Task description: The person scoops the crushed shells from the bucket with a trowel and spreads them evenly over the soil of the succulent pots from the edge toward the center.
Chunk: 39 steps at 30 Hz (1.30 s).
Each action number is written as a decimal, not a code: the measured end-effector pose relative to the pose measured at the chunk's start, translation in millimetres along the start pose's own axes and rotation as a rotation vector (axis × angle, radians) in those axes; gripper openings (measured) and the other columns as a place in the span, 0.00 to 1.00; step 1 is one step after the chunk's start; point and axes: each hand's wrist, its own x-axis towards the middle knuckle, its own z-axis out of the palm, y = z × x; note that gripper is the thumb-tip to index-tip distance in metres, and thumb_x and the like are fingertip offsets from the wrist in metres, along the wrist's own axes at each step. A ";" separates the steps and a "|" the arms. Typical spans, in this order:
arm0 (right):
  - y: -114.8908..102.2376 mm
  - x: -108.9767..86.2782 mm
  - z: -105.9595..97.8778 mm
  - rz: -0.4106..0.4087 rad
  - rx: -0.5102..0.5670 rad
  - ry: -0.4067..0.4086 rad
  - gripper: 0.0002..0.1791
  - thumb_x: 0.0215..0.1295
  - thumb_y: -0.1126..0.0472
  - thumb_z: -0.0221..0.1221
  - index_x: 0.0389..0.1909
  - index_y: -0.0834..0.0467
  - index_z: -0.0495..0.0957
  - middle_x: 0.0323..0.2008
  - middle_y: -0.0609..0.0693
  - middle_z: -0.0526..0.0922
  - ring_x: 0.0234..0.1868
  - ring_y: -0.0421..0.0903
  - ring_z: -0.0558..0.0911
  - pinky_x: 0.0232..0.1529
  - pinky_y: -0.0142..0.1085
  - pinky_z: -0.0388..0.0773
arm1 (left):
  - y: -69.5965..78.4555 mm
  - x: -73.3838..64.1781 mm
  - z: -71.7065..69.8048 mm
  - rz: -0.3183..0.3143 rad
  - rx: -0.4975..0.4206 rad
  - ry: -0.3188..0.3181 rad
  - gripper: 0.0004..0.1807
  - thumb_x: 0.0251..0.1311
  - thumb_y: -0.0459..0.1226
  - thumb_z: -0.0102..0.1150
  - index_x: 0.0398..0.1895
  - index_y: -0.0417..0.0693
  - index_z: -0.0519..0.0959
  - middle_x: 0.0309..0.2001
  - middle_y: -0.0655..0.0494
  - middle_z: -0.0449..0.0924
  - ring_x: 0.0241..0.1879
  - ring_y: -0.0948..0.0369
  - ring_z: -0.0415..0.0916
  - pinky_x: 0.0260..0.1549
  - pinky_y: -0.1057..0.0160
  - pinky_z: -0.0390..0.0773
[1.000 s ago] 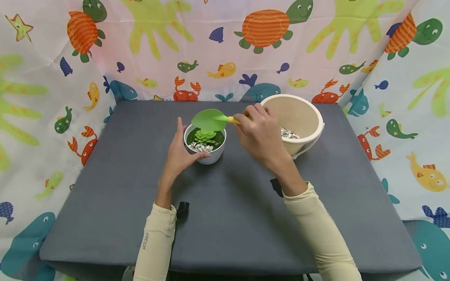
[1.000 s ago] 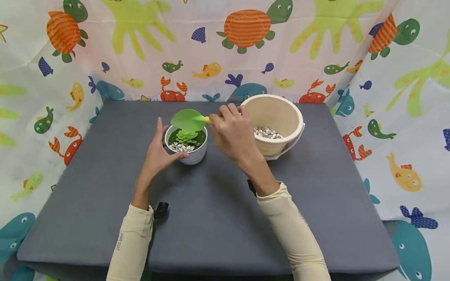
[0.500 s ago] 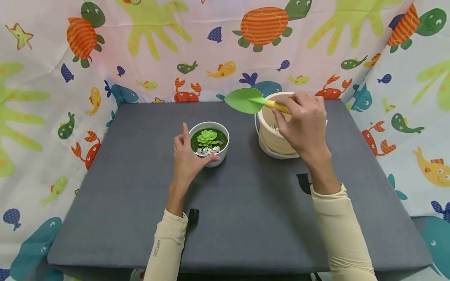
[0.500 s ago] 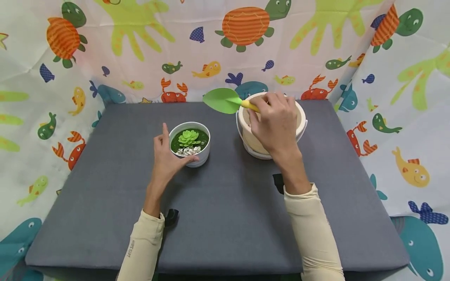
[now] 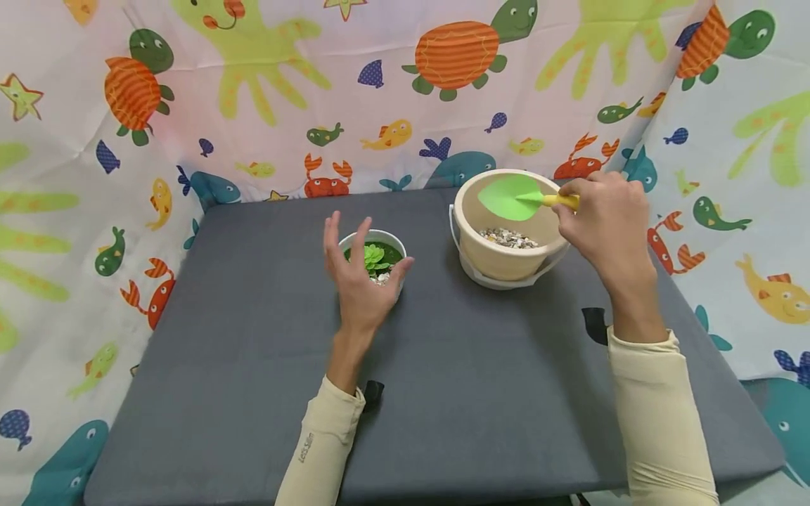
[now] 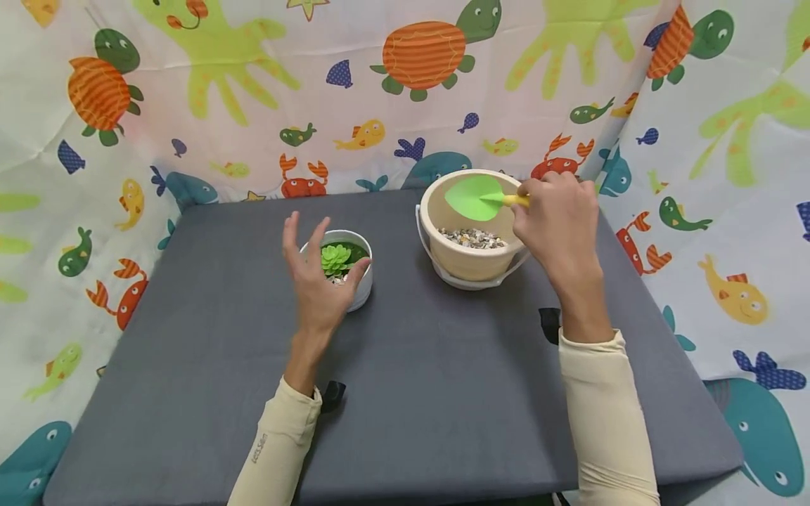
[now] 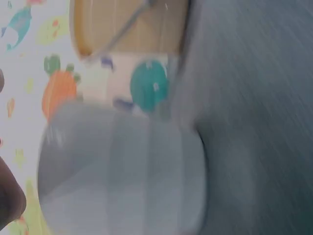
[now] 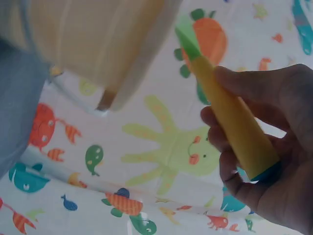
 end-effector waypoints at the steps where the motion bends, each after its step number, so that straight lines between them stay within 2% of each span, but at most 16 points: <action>1: 1.9 1.7 3.3 0.000 -0.023 -0.037 0.12 0.62 0.67 0.63 0.42 0.70 0.89 0.33 0.70 0.86 0.36 0.66 0.77 0.41 0.57 0.70 | 5.3 2.4 5.7 0.028 -0.003 -0.009 0.43 0.56 0.51 0.77 0.74 0.47 0.72 0.81 0.40 0.55 0.83 0.44 0.49 0.79 0.35 0.54; 4: 6.0 7.2 16.2 -0.009 -0.089 -0.142 0.12 0.58 0.70 0.60 0.39 0.70 0.89 0.31 0.69 0.85 0.36 0.66 0.77 0.43 0.59 0.69 | 22.1 8.5 24.9 0.057 -0.011 -0.090 0.37 0.63 0.48 0.72 0.72 0.43 0.74 0.78 0.41 0.64 0.81 0.46 0.57 0.78 0.38 0.60; 8: 6.6 11.6 33.0 -0.014 -0.178 -0.285 0.11 0.57 0.72 0.59 0.37 0.69 0.88 0.28 0.68 0.84 0.38 0.64 0.78 0.48 0.60 0.67 | 40.6 12.0 51.9 0.013 -0.050 -0.263 0.34 0.70 0.47 0.66 0.74 0.42 0.72 0.76 0.41 0.68 0.79 0.47 0.64 0.76 0.44 0.67; 12: 5.5 14.0 45.8 -0.047 -0.252 -0.393 0.09 0.59 0.73 0.59 0.37 0.67 0.87 0.29 0.66 0.84 0.39 0.63 0.79 0.50 0.59 0.66 | 51.0 11.7 76.0 -0.054 -0.088 -0.419 0.39 0.72 0.51 0.62 0.79 0.42 0.64 0.81 0.43 0.61 0.81 0.49 0.61 0.77 0.49 0.67; 16: 5.5 16.0 52.4 -0.085 -0.262 -0.437 0.07 0.60 0.73 0.59 0.34 0.67 0.86 0.28 0.65 0.84 0.40 0.64 0.80 0.50 0.58 0.67 | 56.9 9.7 90.6 -0.075 -0.079 -0.518 0.46 0.71 0.55 0.62 0.82 0.40 0.58 0.85 0.43 0.51 0.83 0.50 0.55 0.77 0.51 0.65; 19: 6.3 18.1 54.1 -0.094 -0.216 -0.434 0.04 0.60 0.71 0.63 0.28 0.66 0.85 0.23 0.63 0.82 0.37 0.63 0.80 0.47 0.57 0.66 | 59.2 9.6 94.1 -0.071 -0.062 -0.529 0.47 0.69 0.54 0.65 0.81 0.38 0.60 0.84 0.43 0.51 0.82 0.49 0.57 0.76 0.52 0.67; 24: 10.1 22.3 55.0 -0.086 -0.105 -0.418 0.10 0.60 0.68 0.65 0.19 0.64 0.82 0.14 0.57 0.76 0.30 0.60 0.78 0.48 0.60 0.61 | 61.3 13.0 93.8 -0.071 -0.029 -0.511 0.46 0.67 0.55 0.67 0.80 0.41 0.63 0.84 0.44 0.54 0.81 0.49 0.60 0.74 0.53 0.69; 27: 14.5 21.1 54.9 -0.032 -0.019 -0.426 0.08 0.60 0.68 0.65 0.23 0.66 0.86 0.18 0.59 0.82 0.31 0.61 0.79 0.49 0.62 0.57 | 61.8 14.4 95.0 -0.062 -0.041 -0.523 0.47 0.67 0.56 0.67 0.81 0.43 0.62 0.84 0.44 0.53 0.80 0.49 0.61 0.74 0.52 0.70; 30: 18.0 18.7 56.5 0.034 0.064 -0.431 0.06 0.61 0.67 0.67 0.31 0.66 0.90 0.28 0.64 0.89 0.37 0.63 0.80 0.50 0.63 0.56 | 61.9 14.6 96.4 -0.057 -0.055 -0.531 0.47 0.67 0.57 0.66 0.81 0.43 0.62 0.84 0.44 0.53 0.80 0.49 0.61 0.74 0.52 0.70; 33: 18.6 17.7 60.0 0.077 0.114 -0.428 0.09 0.63 0.64 0.67 0.37 0.67 0.90 0.35 0.66 0.90 0.41 0.64 0.80 0.51 0.63 0.55 | 61.2 14.3 96.4 -0.068 -0.063 -0.524 0.46 0.67 0.56 0.67 0.80 0.43 0.63 0.84 0.44 0.53 0.80 0.49 0.62 0.73 0.52 0.71; 39: 16.1 13.6 59.1 0.147 0.155 -0.381 0.11 0.64 0.64 0.63 0.39 0.67 0.90 0.34 0.67 0.90 0.43 0.66 0.78 0.53 0.65 0.57 | 59.0 12.2 96.1 -0.077 -0.072 -0.534 0.46 0.68 0.56 0.66 0.81 0.43 0.62 0.84 0.44 0.53 0.80 0.50 0.61 0.74 0.53 0.70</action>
